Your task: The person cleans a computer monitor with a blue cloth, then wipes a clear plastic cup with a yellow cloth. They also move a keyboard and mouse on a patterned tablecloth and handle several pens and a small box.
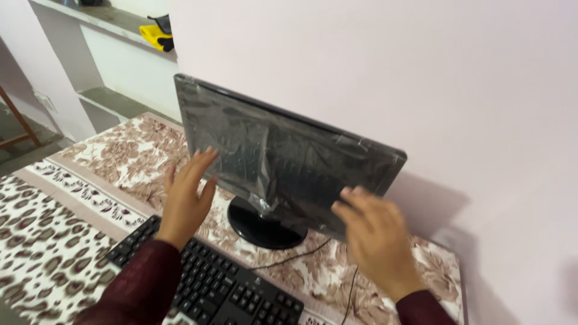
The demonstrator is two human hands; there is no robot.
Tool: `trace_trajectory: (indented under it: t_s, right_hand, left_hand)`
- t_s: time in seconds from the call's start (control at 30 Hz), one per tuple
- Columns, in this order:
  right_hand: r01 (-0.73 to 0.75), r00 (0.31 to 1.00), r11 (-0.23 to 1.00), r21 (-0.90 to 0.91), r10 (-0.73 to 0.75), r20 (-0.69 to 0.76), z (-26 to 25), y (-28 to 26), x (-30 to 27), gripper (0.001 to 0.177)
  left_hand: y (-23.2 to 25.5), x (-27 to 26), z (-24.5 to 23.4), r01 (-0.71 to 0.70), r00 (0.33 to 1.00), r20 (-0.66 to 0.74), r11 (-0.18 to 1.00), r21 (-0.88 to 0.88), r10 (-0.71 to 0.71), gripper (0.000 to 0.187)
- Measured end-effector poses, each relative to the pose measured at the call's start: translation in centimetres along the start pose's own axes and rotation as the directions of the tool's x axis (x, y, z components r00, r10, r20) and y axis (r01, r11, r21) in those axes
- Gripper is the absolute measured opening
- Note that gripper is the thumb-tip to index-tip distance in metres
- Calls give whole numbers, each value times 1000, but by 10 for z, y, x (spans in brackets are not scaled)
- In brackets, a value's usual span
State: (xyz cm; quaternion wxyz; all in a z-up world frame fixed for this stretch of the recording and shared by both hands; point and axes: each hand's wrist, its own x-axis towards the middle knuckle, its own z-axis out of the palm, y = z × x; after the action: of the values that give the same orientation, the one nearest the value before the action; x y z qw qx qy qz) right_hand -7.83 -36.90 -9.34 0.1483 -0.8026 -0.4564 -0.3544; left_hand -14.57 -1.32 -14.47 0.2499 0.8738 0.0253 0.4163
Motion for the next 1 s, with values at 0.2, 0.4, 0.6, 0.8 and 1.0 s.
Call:
trace_trajectory:
  t_s: [0.2, 0.4, 0.6, 0.8, 1.0]
  right_hand:
    - [-554, 719, 813, 181, 357, 596, 47, -68, -66, 34]
    - [-684, 470, 717, 134, 293, 833, 73, -103, -80, 53]
    - [-329, 592, 899, 288, -41, 805, 107, -154, -92, 55]
    - [147, 776, 930, 336, -319, 544, 133, -232, -138, 61]
    - [143, 811, 954, 265, -266, 521, 141, -266, -169, 70]
  left_hand:
    - [-99, -122, -4, 380, 908, 87, 892, 246, -411, 51]
    - [-168, -200, -16, 556, 782, 5, 700, 447, -624, 80]
    - [-159, -254, -15, 694, 675, 13, 641, 328, -738, 98]
    - [-130, -286, -27, 393, 749, 61, 516, 762, -660, 94]
    - [-124, -298, -51, 362, 784, 72, 549, 754, -616, 78]
